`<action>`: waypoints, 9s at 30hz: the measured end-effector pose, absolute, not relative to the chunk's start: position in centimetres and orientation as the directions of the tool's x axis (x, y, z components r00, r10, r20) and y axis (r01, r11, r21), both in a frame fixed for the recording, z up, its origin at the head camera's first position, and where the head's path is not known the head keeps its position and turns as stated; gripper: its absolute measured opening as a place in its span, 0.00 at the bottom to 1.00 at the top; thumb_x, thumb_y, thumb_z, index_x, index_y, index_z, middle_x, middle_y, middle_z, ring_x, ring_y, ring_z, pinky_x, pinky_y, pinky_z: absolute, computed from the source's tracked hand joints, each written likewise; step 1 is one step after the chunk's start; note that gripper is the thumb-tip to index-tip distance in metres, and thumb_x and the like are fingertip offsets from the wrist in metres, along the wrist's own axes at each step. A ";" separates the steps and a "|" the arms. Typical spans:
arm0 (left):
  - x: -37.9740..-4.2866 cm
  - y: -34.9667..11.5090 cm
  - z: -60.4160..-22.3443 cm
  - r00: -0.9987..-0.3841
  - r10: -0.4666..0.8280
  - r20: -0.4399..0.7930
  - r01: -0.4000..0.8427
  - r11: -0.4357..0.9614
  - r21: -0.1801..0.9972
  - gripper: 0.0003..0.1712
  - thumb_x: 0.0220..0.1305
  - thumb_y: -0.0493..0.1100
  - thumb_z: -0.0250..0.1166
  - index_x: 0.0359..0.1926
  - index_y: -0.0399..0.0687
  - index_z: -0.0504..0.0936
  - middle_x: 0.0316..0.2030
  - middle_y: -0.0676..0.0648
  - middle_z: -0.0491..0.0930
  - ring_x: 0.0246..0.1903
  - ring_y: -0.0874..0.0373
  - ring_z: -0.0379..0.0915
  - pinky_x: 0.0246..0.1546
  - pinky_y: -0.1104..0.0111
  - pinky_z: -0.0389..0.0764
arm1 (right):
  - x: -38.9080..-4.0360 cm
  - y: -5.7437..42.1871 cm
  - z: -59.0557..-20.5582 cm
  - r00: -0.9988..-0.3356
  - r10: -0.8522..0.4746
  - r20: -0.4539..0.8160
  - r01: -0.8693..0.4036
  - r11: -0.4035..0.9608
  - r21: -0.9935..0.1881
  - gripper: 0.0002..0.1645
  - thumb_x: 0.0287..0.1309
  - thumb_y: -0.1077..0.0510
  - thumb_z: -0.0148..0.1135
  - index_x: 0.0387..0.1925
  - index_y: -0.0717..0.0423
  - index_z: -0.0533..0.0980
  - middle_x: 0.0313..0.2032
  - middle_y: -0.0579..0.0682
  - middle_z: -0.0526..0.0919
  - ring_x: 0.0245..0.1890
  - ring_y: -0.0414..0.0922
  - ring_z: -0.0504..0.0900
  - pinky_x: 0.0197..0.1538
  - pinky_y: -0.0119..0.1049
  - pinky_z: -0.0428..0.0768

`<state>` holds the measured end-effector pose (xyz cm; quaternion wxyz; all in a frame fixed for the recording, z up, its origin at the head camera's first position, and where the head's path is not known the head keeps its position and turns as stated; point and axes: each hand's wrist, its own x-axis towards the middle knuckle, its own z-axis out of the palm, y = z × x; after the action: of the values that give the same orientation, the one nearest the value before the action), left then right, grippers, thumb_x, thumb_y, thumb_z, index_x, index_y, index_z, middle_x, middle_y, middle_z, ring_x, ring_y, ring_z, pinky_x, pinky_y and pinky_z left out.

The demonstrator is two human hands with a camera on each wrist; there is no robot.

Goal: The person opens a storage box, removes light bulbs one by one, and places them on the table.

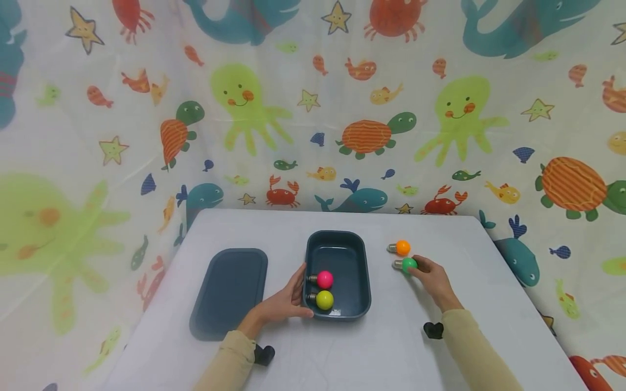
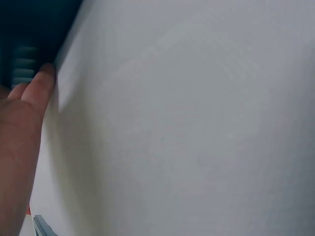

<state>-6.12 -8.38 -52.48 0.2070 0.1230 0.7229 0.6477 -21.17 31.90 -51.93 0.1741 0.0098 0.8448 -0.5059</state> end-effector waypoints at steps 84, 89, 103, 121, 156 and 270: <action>-7.9 -10.4 -52.5 -0.872 0.467 -0.146 -0.089 0.142 0.986 0.69 0.57 0.44 0.74 0.77 0.59 0.25 0.78 0.49 0.30 0.75 0.52 0.37 0.71 0.57 0.54 | -20.1 15.1 -45.4 -0.887 -0.421 -0.187 -0.008 0.419 -0.908 0.32 0.63 0.54 0.65 0.67 0.56 0.69 0.63 0.55 0.74 0.63 0.54 0.73 0.64 0.51 0.71; -7.9 -10.3 -52.3 -0.874 0.461 -0.154 -0.098 0.143 0.985 0.68 0.58 0.43 0.73 0.77 0.60 0.26 0.78 0.49 0.31 0.75 0.51 0.37 0.71 0.56 0.54 | -19.8 14.3 -45.8 -0.884 -0.428 -0.187 -0.024 0.441 -0.897 0.31 0.61 0.54 0.67 0.64 0.55 0.72 0.61 0.54 0.76 0.61 0.53 0.75 0.63 0.51 0.73; -7.8 -10.4 -52.3 -0.872 0.465 -0.153 -0.102 0.134 0.986 0.67 0.58 0.42 0.72 0.76 0.62 0.25 0.78 0.48 0.31 0.75 0.51 0.38 0.71 0.56 0.54 | -18.8 13.0 -47.1 -0.841 -0.475 -0.259 -0.008 0.489 -0.872 0.30 0.58 0.54 0.69 0.62 0.58 0.74 0.58 0.54 0.79 0.57 0.52 0.77 0.62 0.52 0.74; -7.7 -10.4 -52.3 -0.870 0.469 -0.150 -0.098 0.134 0.986 0.66 0.60 0.42 0.71 0.76 0.62 0.26 0.78 0.49 0.31 0.75 0.51 0.38 0.71 0.57 0.54 | -17.7 11.7 -48.2 -0.839 -0.441 -0.319 0.011 0.573 -0.819 0.31 0.55 0.53 0.72 0.59 0.61 0.75 0.55 0.57 0.80 0.54 0.53 0.78 0.61 0.52 0.75; -7.6 -10.2 -52.6 -0.874 0.463 -0.151 -0.096 0.140 0.986 0.66 0.59 0.43 0.72 0.77 0.62 0.26 0.78 0.49 0.32 0.75 0.51 0.39 0.70 0.57 0.55 | -17.0 11.2 -49.1 -0.839 -0.426 -0.338 0.018 0.600 -0.800 0.32 0.55 0.53 0.72 0.59 0.61 0.75 0.53 0.57 0.81 0.51 0.53 0.78 0.58 0.53 0.77; -8.7 -11.1 -53.3 -0.873 0.464 -0.151 -0.086 0.159 0.984 0.68 0.57 0.44 0.74 0.76 0.65 0.26 0.77 0.48 0.29 0.75 0.51 0.37 0.71 0.57 0.54 | -19.5 30.8 -49.6 -0.918 -0.316 -0.239 0.003 0.596 -0.803 0.38 0.62 0.46 0.65 0.67 0.60 0.67 0.64 0.62 0.71 0.62 0.59 0.71 0.61 0.50 0.75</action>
<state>-8.70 -11.13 -53.33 0.2165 0.1296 0.7298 0.6354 -19.53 30.79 -49.56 0.1813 -0.0893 0.8748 -0.4403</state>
